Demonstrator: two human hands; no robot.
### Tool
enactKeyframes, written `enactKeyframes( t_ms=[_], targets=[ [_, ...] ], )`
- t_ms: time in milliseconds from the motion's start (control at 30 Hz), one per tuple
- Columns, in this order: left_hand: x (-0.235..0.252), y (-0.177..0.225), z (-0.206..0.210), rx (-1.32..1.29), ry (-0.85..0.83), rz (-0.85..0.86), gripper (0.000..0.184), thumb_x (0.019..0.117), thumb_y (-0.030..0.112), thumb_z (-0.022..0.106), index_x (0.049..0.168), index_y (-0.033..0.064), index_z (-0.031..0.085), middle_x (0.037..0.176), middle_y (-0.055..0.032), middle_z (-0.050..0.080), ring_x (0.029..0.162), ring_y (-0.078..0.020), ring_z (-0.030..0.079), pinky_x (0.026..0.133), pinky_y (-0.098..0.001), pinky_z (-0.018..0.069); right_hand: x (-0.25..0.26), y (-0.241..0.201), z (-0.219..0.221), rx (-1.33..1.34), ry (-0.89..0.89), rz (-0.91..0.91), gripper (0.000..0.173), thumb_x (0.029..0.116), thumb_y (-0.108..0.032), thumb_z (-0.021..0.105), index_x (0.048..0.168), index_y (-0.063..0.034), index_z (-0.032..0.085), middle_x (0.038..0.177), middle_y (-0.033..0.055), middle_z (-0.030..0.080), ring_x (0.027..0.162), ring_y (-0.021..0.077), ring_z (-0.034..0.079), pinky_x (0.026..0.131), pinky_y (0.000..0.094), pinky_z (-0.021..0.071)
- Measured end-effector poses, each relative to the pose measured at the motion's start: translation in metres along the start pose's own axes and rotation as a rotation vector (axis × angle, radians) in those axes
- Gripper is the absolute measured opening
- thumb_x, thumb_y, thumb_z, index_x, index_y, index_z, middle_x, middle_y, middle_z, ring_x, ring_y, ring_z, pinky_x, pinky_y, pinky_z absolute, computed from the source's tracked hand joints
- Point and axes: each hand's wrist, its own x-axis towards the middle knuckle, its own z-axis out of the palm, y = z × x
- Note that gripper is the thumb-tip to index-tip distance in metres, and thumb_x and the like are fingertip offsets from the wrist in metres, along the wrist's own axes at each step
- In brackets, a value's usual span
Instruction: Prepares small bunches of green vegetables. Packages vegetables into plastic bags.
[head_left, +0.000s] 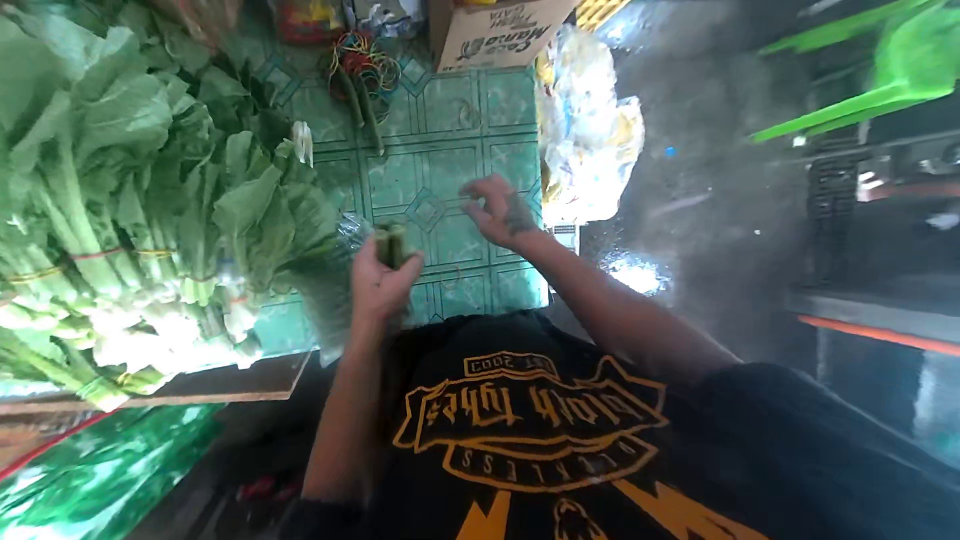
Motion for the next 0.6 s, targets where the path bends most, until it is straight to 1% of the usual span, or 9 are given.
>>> enactKeyframes(
  t_ms=[67,133,200,267,333,400,433,500,600],
  targets=[
    [0.000,-0.002,-0.022,-0.040,0.064,0.029,0.030,0.0876,0.022,0.076,0.111,0.0079,0.063,0.077,-0.0018,0.065,0.057,-0.0126,0.061,0.053,-0.0339,0.0557,-0.005,0.011,0.024,-0.096,0.041,-0.021,0.030,0.1001,-0.023,0.062,0.127,-0.0112,0.070,0.120,0.0188,0.064,0.105,0.0322,0.067,0.089,0.0496,0.0581],
    [0.002,-0.004,-0.034,-0.049,0.059,0.048,0.021,0.0870,0.023,0.075,0.100,0.0102,0.065,0.070,0.0001,0.065,0.052,-0.0124,0.060,0.049,-0.0331,0.0544,-0.006,0.012,0.045,-0.149,0.102,-0.090,0.032,0.0996,-0.025,0.064,0.131,-0.0163,0.069,0.119,0.0180,0.063,0.102,0.0316,0.067,0.084,0.0479,0.0596],
    [0.002,-0.006,-0.036,-0.101,0.034,0.053,0.014,0.0885,0.021,0.074,0.094,0.0106,0.066,0.067,-0.0004,0.066,0.050,-0.0139,0.062,0.048,-0.0333,0.0566,0.003,0.013,0.059,-0.176,0.154,-0.153,0.032,0.0997,-0.024,0.064,0.130,-0.0160,0.070,0.120,0.0181,0.063,0.102,0.0324,0.067,0.082,0.0474,0.0601],
    [-0.003,-0.010,-0.031,-0.185,0.016,0.020,0.016,0.0903,0.017,0.073,0.101,0.0080,0.065,0.074,-0.0028,0.070,0.055,-0.0169,0.068,0.052,-0.0349,0.0615,0.003,0.013,0.066,-0.160,0.147,-0.236,0.027,0.0985,-0.024,0.065,0.122,-0.0132,0.073,0.117,0.0180,0.064,0.101,0.0319,0.067,0.083,0.0465,0.0598],
    [-0.007,-0.015,-0.022,-0.243,0.019,-0.007,0.022,0.0897,0.013,0.074,0.106,0.0053,0.062,0.078,-0.0043,0.072,0.058,-0.0185,0.069,0.053,-0.0355,0.0623,-0.009,0.015,0.065,-0.146,0.005,-0.367,0.028,0.0950,-0.028,0.067,0.118,-0.0123,0.074,0.116,0.0163,0.066,0.106,0.0309,0.066,0.090,0.0469,0.0582],
    [-0.011,-0.018,-0.016,-0.239,-0.004,-0.050,0.027,0.0905,0.015,0.076,0.112,0.0069,0.061,0.083,-0.0051,0.073,0.061,-0.0191,0.071,0.053,-0.0353,0.0624,-0.030,0.021,0.066,-0.188,-0.180,-0.432,0.030,0.0906,-0.030,0.073,0.118,-0.0179,0.076,0.123,0.0147,0.067,0.117,0.0326,0.064,0.100,0.0518,0.0541],
    [-0.011,-0.020,-0.014,-0.226,-0.018,-0.067,0.027,0.0902,0.017,0.076,0.112,0.0083,0.062,0.085,-0.0049,0.074,0.062,-0.0189,0.071,0.053,-0.0354,0.0622,-0.041,0.028,0.070,-0.217,-0.200,-0.442,0.024,0.0889,-0.027,0.076,0.112,-0.0218,0.078,0.123,0.0128,0.067,0.118,0.0327,0.063,0.099,0.0533,0.0538],
    [-0.009,-0.022,-0.008,-0.203,-0.053,-0.091,0.027,0.0891,0.017,0.076,0.112,0.0090,0.064,0.088,-0.0048,0.073,0.062,-0.0181,0.069,0.054,-0.0358,0.0618,-0.058,0.045,0.084,-0.268,-0.108,-0.459,0.012,0.0895,-0.021,0.072,0.100,-0.0227,0.078,0.114,0.0097,0.069,0.111,0.0318,0.064,0.093,0.0529,0.0547],
    [-0.004,-0.023,-0.003,-0.177,-0.106,-0.073,0.031,0.0886,0.013,0.076,0.116,0.0078,0.064,0.089,-0.0061,0.072,0.064,-0.0191,0.070,0.056,-0.0371,0.0633,-0.060,0.045,0.088,-0.320,-0.075,-0.374,0.012,0.0962,-0.016,0.063,0.101,-0.0122,0.074,0.111,0.0118,0.069,0.111,0.0323,0.065,0.094,0.0509,0.0549]
  ],
)
